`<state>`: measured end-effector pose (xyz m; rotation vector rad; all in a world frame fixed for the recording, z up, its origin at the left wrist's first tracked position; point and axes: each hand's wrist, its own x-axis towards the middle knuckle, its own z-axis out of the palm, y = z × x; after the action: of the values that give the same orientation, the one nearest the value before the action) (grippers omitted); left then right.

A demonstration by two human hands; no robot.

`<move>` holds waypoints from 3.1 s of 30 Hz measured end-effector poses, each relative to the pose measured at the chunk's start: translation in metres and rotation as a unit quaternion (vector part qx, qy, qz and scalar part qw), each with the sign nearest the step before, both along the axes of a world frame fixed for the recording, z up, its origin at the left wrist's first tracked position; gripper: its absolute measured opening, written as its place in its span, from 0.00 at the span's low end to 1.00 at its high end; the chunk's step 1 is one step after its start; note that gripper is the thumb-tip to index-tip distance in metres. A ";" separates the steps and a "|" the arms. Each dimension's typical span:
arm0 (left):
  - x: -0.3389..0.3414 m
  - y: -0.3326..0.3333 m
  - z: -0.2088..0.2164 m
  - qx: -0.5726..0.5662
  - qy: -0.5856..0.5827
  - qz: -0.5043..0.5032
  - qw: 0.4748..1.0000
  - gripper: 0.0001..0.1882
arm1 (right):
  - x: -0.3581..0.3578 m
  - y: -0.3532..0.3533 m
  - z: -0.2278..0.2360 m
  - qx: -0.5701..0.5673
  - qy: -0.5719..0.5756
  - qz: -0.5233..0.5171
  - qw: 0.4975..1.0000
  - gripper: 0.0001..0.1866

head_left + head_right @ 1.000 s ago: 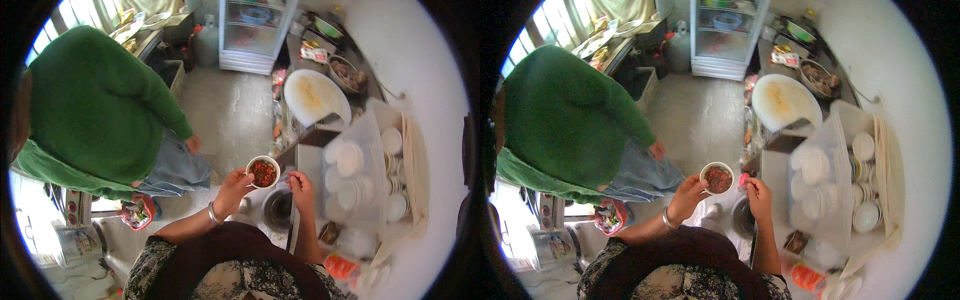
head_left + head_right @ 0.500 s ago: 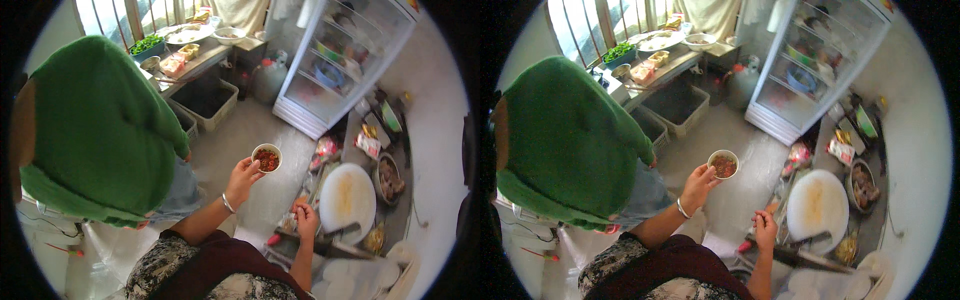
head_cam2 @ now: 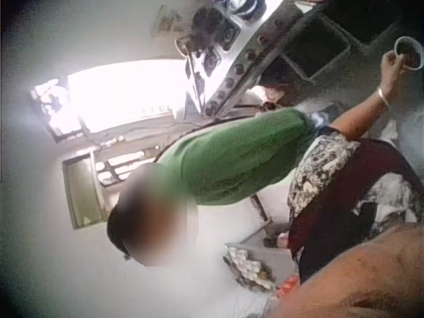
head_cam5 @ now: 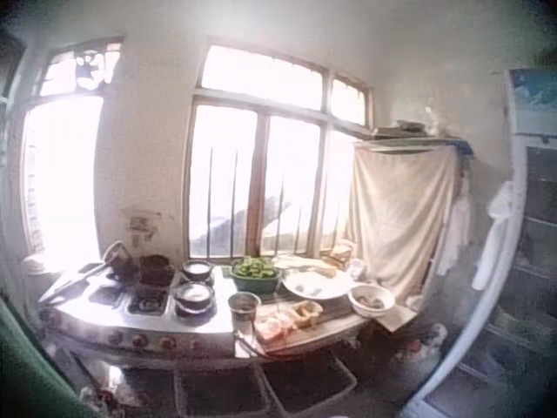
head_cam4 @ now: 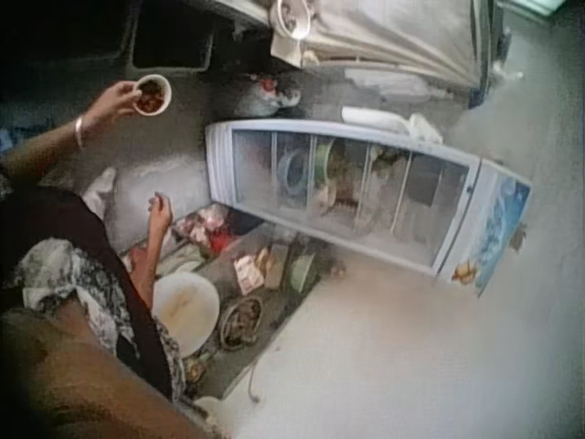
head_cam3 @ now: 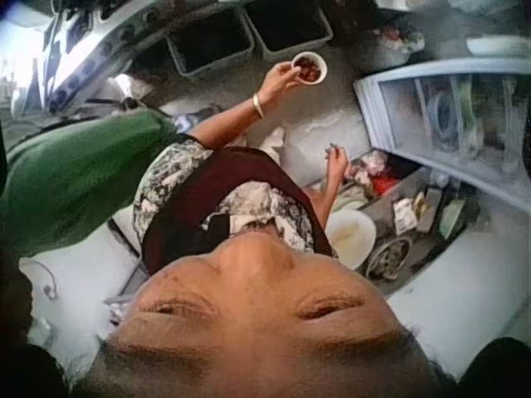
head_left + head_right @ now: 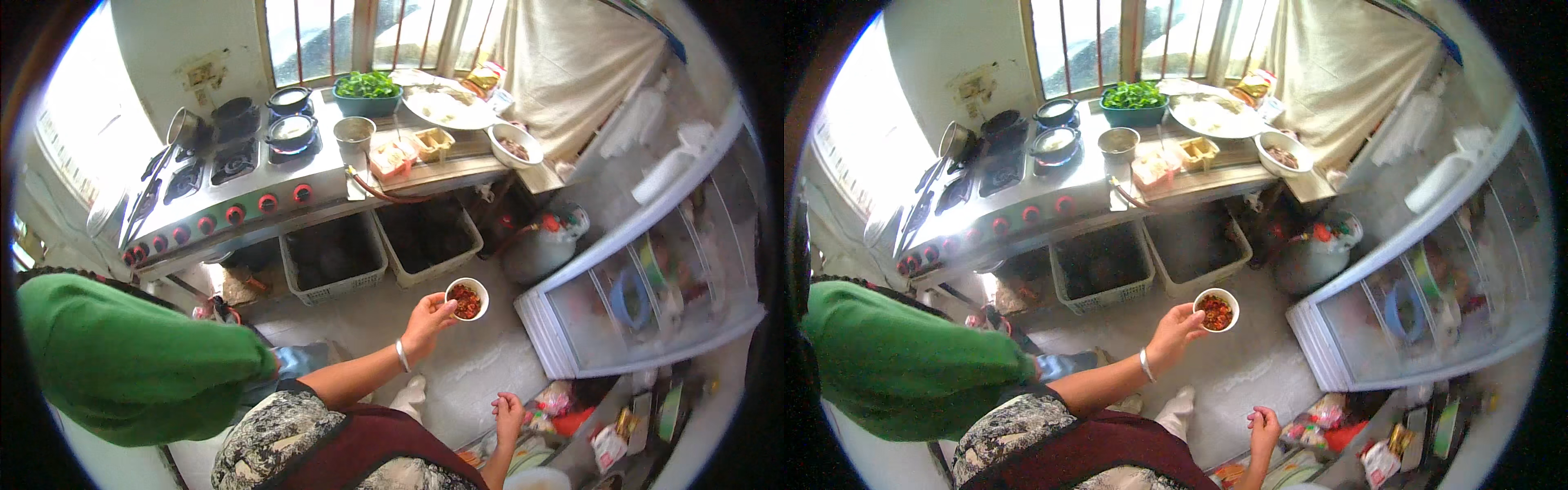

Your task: The person descends stairs and enters a kitchen, then assembles multiple small bowls with seasonings and condiments. They add noodles and greens from pots on the stove into a clear plastic container using chopsticks, and place the container on a cutting board.

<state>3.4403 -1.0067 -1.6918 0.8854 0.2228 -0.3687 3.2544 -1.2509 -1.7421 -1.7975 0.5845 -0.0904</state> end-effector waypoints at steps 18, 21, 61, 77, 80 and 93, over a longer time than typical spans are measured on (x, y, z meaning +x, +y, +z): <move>0.145 0.086 -0.036 0.040 0.035 0.283 0.958 0.15 | 0.527 0.111 0.057 0.001 -0.078 0.469 0.880 0.10; 0.183 0.101 -0.042 0.035 0.053 0.283 0.957 0.18 | 0.603 0.165 0.053 0.010 -0.057 0.467 0.882 0.11; 0.362 0.048 -0.053 0.060 0.093 0.499 0.860 0.17 | 0.793 0.183 0.035 -0.041 -0.317 0.562 0.763 0.05; 0.367 0.061 -0.057 0.027 0.095 0.486 0.868 0.21 | 0.751 0.156 0.062 0.302 -0.118 0.455 0.829 0.10; 0.367 0.060 -0.060 0.021 0.092 0.496 0.863 0.21 | 0.729 0.159 0.071 0.180 -0.214 0.554 0.784 0.08; 0.354 0.061 -0.063 0.052 0.103 0.526 0.843 0.18 | 0.752 0.198 0.007 0.146 -0.170 0.504 0.834 0.08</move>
<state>3.7941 -0.9455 -1.7547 0.7063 0.8859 0.5919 4.0069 -1.0524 -1.7354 -1.5302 -0.6184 0.3798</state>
